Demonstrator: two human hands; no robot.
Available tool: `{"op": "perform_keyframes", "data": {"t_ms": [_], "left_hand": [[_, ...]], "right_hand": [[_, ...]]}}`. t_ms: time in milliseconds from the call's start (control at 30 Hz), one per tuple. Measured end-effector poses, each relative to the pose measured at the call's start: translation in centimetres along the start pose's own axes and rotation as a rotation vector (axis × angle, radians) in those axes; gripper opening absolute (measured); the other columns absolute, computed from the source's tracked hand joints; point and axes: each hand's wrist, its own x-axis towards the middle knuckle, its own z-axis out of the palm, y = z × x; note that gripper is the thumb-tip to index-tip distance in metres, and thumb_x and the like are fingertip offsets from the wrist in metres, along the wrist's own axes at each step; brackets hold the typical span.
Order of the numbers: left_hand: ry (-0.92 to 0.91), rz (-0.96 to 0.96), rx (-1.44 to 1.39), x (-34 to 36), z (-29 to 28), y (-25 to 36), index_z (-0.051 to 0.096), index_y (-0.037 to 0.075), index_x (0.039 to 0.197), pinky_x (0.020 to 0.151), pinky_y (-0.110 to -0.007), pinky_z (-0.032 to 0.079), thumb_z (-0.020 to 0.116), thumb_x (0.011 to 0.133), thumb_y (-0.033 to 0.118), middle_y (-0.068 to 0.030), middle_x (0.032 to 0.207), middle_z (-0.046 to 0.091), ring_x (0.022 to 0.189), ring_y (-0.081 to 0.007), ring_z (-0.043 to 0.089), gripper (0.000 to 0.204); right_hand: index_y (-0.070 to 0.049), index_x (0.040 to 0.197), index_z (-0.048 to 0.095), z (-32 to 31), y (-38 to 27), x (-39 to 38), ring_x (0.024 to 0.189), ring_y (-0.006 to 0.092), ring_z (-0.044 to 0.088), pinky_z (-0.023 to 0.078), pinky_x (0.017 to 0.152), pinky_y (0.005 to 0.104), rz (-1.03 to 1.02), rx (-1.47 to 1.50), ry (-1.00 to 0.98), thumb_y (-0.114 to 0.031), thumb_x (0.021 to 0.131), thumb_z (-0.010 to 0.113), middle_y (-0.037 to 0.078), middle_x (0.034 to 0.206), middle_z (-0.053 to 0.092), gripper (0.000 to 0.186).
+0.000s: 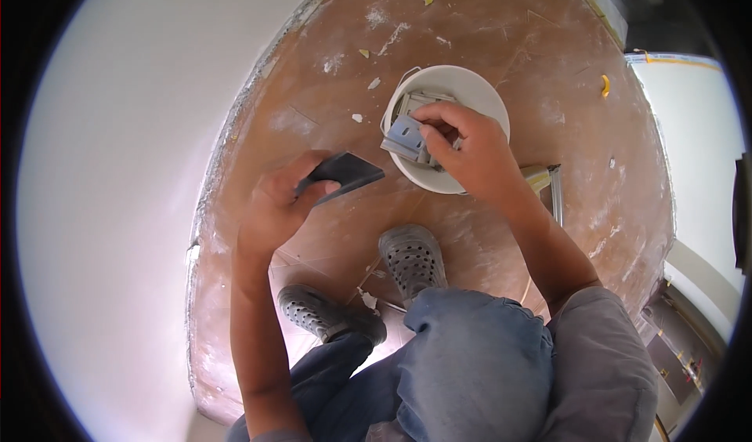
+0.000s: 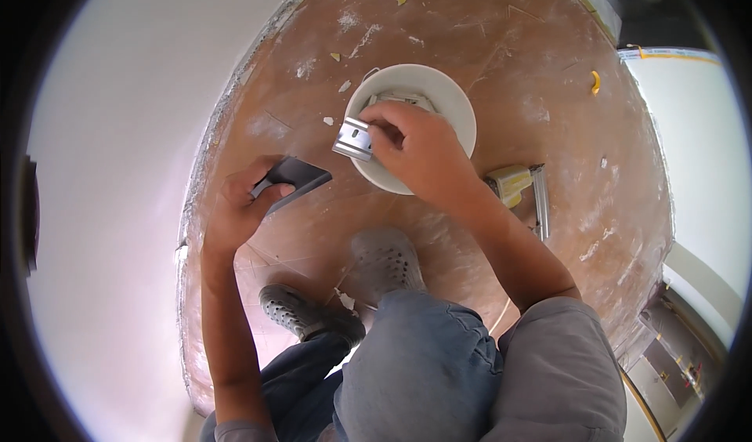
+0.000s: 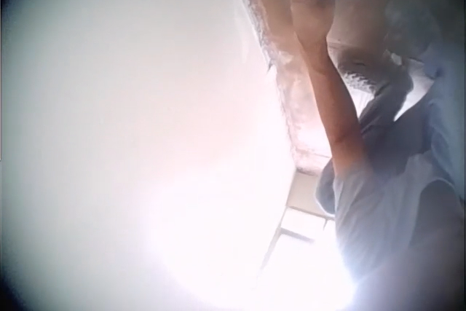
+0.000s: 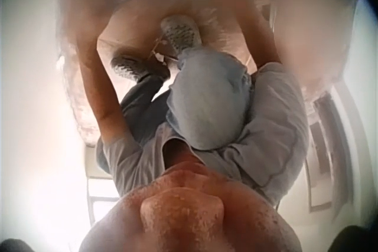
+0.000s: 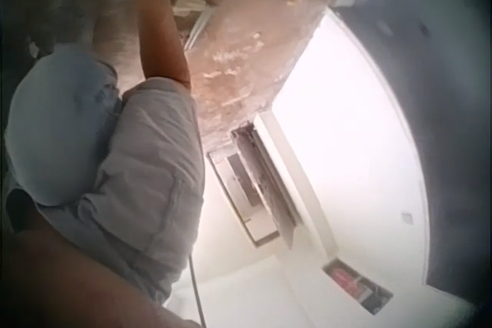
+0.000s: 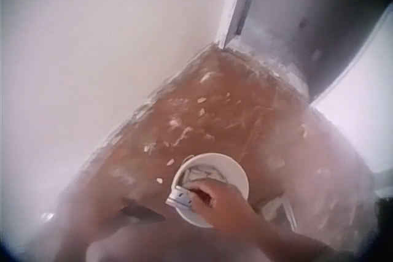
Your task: The person is installing black baseboards using a pneumatic nail gun and metal clips.
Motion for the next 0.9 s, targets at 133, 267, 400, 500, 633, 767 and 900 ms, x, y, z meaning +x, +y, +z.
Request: {"op": "perform_keyframes", "data": {"t_ms": [133, 267, 400, 500, 633, 767, 900], "left_hand": [[0.037, 0.057, 0.096, -0.3, 0.4, 0.8, 0.066, 0.007, 0.114, 0.073, -0.037, 0.052, 0.073, 0.088, 0.007, -0.0169, 0.093, 0.069, 0.082, -0.0337, 0.068, 0.028], [0.093, 0.077, 0.193, -0.6, 0.8, 1.0, 0.068, 0.008, 0.11, 0.069, -0.038, 0.052, 0.073, 0.087, 0.006, -0.0158, 0.094, 0.069, 0.079, -0.0339, 0.068, 0.024], [0.118, 0.051, 0.16, -1.3, 0.9, 1.1, 0.069, 0.008, 0.109, 0.069, -0.038, 0.052, 0.073, 0.086, 0.005, -0.0157, 0.094, 0.07, 0.079, -0.0337, 0.068, 0.023], [0.123, 0.071, 0.156, -1.7, 1.5, 1.1, 0.069, 0.007, 0.109, 0.069, -0.038, 0.052, 0.073, 0.086, 0.005, -0.0157, 0.095, 0.07, 0.079, -0.0337, 0.068, 0.023], [0.123, 0.061, 0.131, -1.5, 2.6, 0.8, 0.069, 0.007, 0.109, 0.069, -0.038, 0.052, 0.073, 0.086, 0.005, -0.0155, 0.093, 0.07, 0.078, -0.0335, 0.068, 0.023], [0.153, 0.063, 0.14, -2.1, 1.7, 1.5, 0.069, 0.008, 0.109, 0.068, -0.038, 0.052, 0.074, 0.086, 0.006, -0.0155, 0.091, 0.069, 0.077, -0.0329, 0.068, 0.023], [0.152, 0.045, 0.141, -2.0, 1.9, 1.6, 0.069, 0.008, 0.108, 0.067, -0.038, 0.051, 0.074, 0.086, 0.006, -0.0155, 0.089, 0.069, 0.076, -0.0326, 0.067, 0.023]], "right_hand": [[-0.002, 0.11, 0.069, 1.9, -1.1, -0.1, 0.082, 0.0188, 0.067, 0.052, 0.075, 0.0303, -0.171, -0.106, -0.029, -0.003, 0.092, 0.065, 0.01, 0.097, 0.07, 0.019], [-0.006, 0.102, 0.07, 2.8, -1.6, -0.2, 0.084, 0.0331, 0.066, 0.053, 0.072, 0.0398, -0.351, -0.176, 0.031, -0.009, 0.091, 0.067, 0.013, 0.092, 0.069, 0.013], [-0.006, 0.1, 0.07, 2.8, -2.3, -0.3, 0.081, 0.0322, 0.065, 0.052, 0.071, 0.039, -0.47, -0.136, -0.013, -0.01, 0.091, 0.067, 0.012, 0.089, 0.068, 0.01], [-0.006, 0.099, 0.071, 3.0, -2.0, -0.5, 0.08, 0.0301, 0.064, 0.051, 0.071, 0.0374, -0.323, 0.02, -0.087, -0.011, 0.092, 0.067, 0.012, 0.088, 0.067, 0.01], [-0.005, 0.1, 0.072, 3.1, -0.6, -0.1, 0.079, 0.0248, 0.066, 0.052, 0.069, 0.034, -0.252, 0.148, -0.089, -0.015, 0.094, 0.068, 0.012, 0.09, 0.07, 0.013], [-0.004, 0.101, 0.073, 3.2, -2.5, -0.1, 0.076, 0.0208, 0.068, 0.052, 0.067, 0.031, -0.171, 0.244, -0.101, -0.018, 0.095, 0.068, 0.012, 0.09, 0.072, 0.016], [-0.003, 0.101, 0.073, 3.2, -1.8, 0.0, 0.07, 0.0188, 0.068, 0.051, 0.065, 0.0288, -0.178, 0.201, -0.116, -0.02, 0.096, 0.068, 0.012, 0.084, 0.072, 0.018]]}}
